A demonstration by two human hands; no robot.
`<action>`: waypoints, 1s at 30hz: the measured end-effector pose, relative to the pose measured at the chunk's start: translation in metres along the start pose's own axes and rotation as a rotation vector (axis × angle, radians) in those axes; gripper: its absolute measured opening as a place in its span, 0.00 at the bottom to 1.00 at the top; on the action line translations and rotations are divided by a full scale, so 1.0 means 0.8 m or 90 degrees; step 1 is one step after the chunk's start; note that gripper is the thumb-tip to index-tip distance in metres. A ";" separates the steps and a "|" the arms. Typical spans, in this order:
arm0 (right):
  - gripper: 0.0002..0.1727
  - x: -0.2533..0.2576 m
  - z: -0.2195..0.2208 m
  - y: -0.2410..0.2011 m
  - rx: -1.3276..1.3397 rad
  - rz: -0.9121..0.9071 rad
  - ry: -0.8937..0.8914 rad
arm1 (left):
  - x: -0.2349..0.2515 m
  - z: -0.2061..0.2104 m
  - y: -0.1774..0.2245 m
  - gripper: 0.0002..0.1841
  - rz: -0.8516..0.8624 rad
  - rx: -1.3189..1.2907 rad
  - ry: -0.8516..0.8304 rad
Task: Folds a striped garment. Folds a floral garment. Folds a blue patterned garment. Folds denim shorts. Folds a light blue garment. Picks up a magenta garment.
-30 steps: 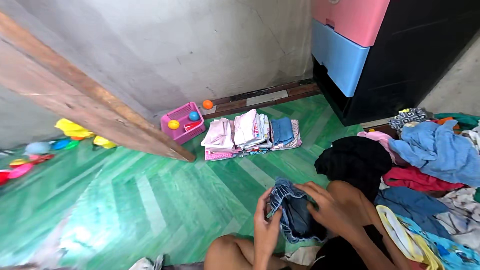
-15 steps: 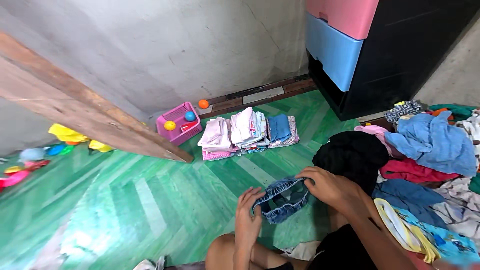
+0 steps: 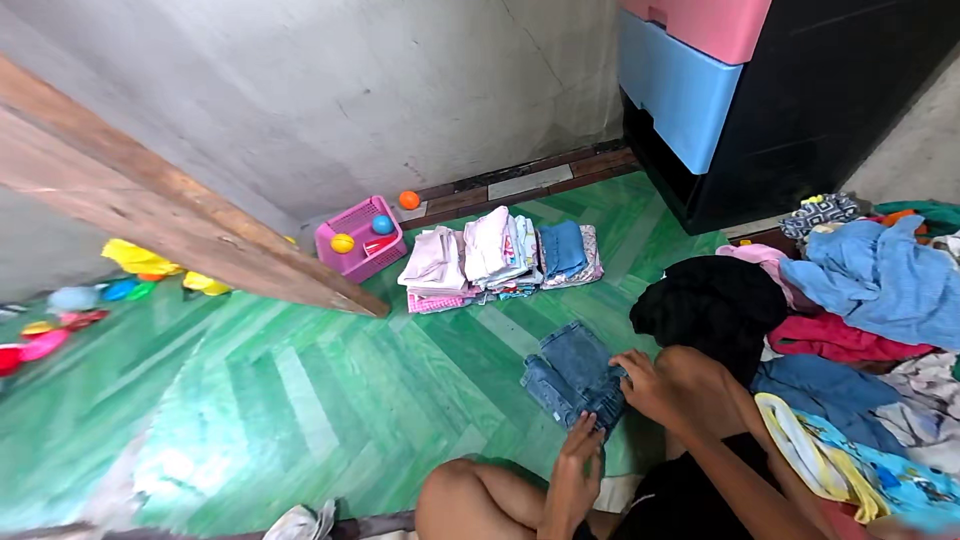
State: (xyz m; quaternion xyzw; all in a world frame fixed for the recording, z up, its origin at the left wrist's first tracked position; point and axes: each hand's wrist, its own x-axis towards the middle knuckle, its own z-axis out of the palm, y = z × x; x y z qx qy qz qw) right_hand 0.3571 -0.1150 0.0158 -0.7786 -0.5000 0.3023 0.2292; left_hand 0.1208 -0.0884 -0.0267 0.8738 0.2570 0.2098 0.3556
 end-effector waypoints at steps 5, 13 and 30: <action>0.21 0.004 0.006 -0.005 -0.001 -0.071 -0.006 | 0.023 -0.022 -0.022 0.16 -0.041 -0.020 0.191; 0.18 0.002 0.032 -0.004 0.025 -0.175 -0.030 | 0.091 -0.080 -0.095 0.25 -0.287 -0.010 0.144; 0.28 0.007 0.092 -0.017 -0.210 -0.129 -0.400 | 0.096 -0.106 -0.123 0.22 -0.431 0.168 -0.076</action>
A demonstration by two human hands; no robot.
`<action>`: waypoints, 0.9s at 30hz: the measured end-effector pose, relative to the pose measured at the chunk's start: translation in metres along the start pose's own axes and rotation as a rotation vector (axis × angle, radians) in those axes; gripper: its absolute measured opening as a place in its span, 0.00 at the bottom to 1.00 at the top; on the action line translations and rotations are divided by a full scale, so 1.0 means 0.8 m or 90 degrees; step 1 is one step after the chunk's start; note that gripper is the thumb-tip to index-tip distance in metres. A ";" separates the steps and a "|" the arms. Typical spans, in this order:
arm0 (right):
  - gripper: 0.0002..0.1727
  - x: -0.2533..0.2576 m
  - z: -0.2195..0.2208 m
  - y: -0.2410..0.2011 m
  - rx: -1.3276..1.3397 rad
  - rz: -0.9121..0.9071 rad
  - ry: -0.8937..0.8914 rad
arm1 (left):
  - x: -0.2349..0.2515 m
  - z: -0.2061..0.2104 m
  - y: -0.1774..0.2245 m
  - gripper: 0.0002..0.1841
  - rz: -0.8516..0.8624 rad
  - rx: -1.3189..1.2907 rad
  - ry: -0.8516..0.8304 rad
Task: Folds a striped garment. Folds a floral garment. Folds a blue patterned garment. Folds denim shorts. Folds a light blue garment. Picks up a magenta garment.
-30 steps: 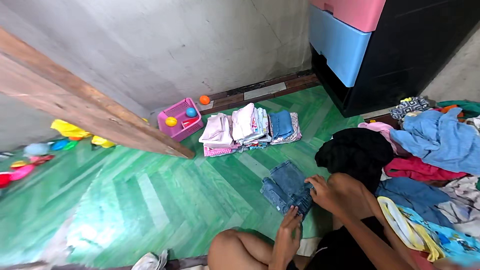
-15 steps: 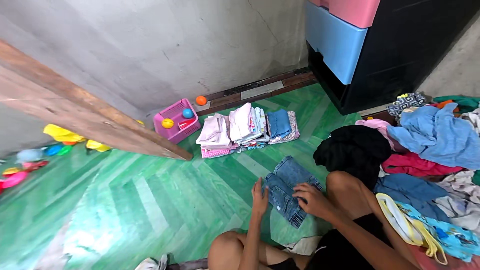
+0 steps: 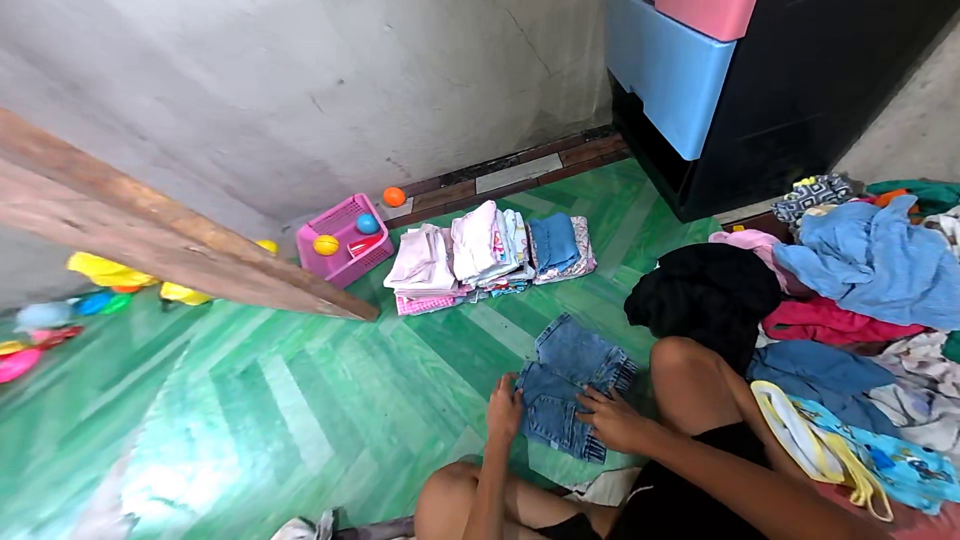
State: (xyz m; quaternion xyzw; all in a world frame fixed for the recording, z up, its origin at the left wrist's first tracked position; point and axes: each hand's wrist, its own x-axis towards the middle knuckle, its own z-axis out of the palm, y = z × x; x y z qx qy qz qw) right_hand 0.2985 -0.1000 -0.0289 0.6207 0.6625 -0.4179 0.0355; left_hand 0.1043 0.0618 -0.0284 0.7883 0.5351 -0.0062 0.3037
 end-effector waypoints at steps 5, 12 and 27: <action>0.44 -0.003 -0.002 0.005 0.007 -0.035 0.000 | -0.006 0.008 -0.011 0.26 -0.133 -0.014 -0.018; 0.58 -0.001 0.012 0.011 -0.062 -0.090 -0.003 | -0.029 -0.024 -0.020 0.41 -0.207 0.003 -0.114; 0.25 -0.015 -0.042 0.020 0.495 -0.085 0.157 | -0.034 -0.030 0.032 0.34 -0.003 -0.193 -0.276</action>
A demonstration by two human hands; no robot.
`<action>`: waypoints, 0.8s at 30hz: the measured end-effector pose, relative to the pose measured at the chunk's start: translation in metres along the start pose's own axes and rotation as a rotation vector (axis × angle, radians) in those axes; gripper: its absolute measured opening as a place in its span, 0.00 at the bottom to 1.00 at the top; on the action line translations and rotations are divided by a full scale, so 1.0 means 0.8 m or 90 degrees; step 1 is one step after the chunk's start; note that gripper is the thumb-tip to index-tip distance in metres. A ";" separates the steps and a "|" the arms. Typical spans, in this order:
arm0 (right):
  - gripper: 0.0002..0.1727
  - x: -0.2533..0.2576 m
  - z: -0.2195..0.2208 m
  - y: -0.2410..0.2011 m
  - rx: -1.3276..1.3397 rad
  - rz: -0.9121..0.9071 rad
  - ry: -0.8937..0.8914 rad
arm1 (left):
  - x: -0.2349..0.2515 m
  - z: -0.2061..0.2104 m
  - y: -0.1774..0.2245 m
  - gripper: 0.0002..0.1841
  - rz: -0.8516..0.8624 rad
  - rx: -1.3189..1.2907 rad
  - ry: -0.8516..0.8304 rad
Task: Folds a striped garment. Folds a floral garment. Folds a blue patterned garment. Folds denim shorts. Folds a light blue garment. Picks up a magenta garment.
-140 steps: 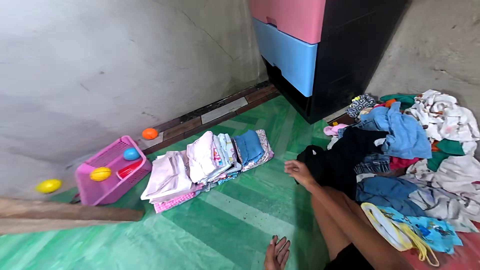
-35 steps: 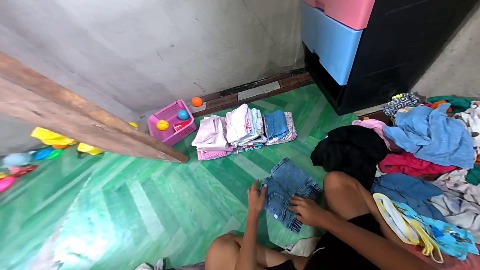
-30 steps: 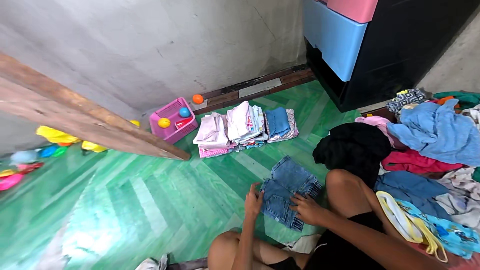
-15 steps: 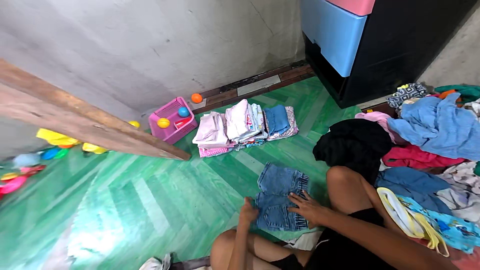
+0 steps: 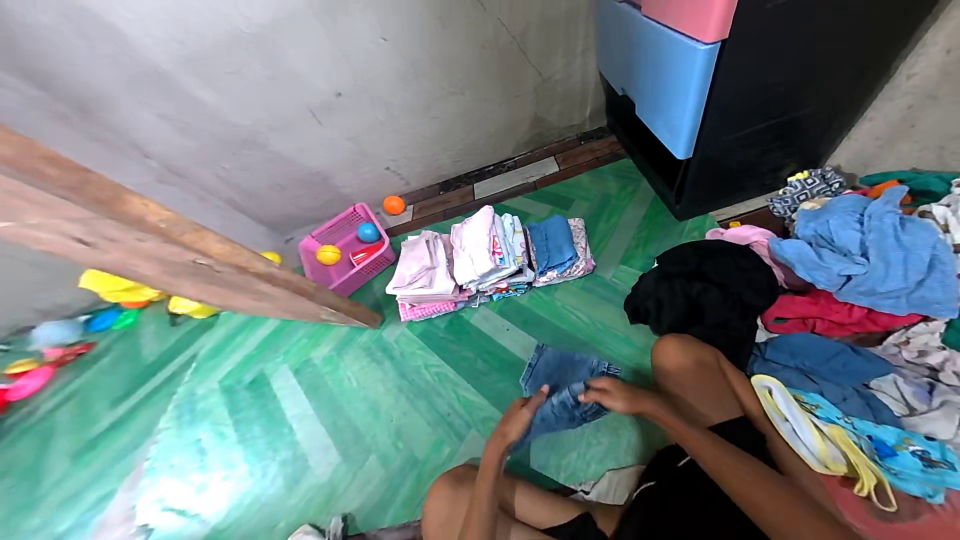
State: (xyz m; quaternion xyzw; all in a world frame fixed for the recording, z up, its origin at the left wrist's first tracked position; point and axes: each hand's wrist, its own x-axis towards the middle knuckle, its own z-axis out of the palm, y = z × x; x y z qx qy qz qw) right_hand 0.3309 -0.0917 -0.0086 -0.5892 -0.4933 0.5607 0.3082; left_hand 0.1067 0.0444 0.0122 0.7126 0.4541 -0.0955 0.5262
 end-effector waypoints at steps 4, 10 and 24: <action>0.24 -0.005 -0.029 -0.016 0.376 0.047 0.114 | -0.051 -0.021 0.017 0.49 0.018 -0.363 0.108; 0.26 -0.016 -0.058 -0.023 0.642 0.155 0.195 | -0.078 0.013 0.013 0.60 0.168 -0.625 0.127; 0.51 -0.005 -0.036 -0.003 0.279 0.083 0.212 | -0.061 0.041 -0.001 0.26 0.121 -0.194 0.357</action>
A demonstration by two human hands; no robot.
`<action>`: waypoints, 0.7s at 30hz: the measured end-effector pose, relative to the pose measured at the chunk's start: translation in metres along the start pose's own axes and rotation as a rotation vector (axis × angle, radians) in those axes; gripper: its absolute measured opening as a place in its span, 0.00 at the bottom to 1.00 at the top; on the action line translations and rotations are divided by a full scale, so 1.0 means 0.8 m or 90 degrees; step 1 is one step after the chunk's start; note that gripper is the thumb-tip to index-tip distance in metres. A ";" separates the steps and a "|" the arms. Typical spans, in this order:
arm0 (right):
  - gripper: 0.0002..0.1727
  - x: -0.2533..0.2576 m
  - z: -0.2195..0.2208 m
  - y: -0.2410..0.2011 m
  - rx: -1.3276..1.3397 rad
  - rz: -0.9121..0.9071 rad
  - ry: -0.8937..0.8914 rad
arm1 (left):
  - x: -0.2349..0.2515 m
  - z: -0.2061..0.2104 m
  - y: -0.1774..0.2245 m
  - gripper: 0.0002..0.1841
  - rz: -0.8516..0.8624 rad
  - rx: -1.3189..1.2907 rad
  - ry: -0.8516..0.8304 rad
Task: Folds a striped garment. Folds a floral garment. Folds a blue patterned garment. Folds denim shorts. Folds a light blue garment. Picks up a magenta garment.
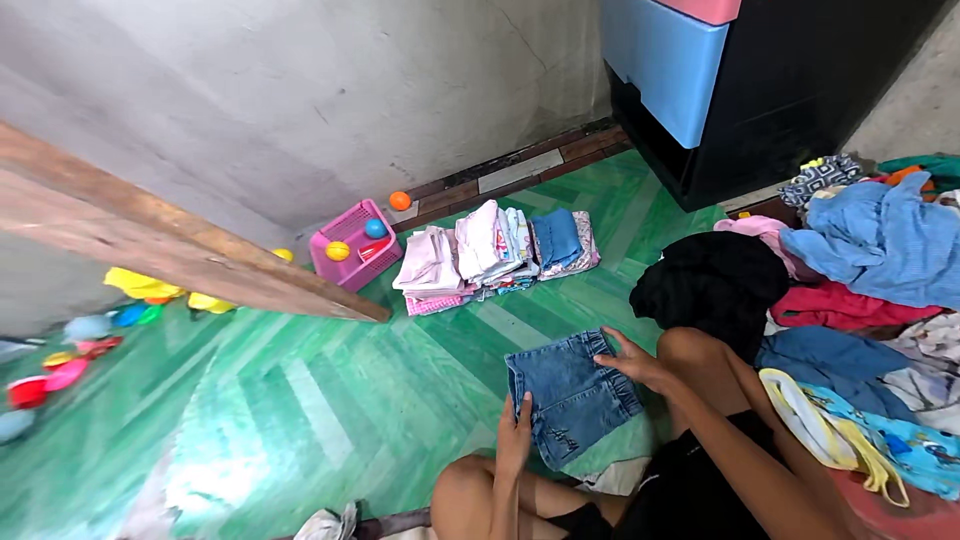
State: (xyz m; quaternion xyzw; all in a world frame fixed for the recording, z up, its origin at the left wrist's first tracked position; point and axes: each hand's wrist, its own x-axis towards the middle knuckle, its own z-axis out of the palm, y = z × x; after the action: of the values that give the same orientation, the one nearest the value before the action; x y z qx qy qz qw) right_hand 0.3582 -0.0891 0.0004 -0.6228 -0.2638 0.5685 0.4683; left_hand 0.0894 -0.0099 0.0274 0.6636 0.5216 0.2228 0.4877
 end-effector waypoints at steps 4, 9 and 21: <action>0.55 -0.003 0.000 -0.004 0.080 -0.145 -0.071 | 0.000 0.003 0.003 0.33 0.044 -0.089 0.106; 0.22 0.004 0.003 0.018 -0.097 -0.286 -0.125 | 0.001 -0.005 -0.001 0.33 0.161 -0.024 0.157; 0.42 -0.009 0.022 0.003 -0.443 -0.172 -0.044 | -0.015 0.001 0.012 0.37 0.128 0.330 0.028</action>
State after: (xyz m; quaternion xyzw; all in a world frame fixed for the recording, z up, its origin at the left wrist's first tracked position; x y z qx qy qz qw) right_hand 0.3394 -0.0917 0.0029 -0.6848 -0.5365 0.3986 0.2904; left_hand 0.0904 -0.0206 0.0383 0.8097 0.5029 0.1437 0.2659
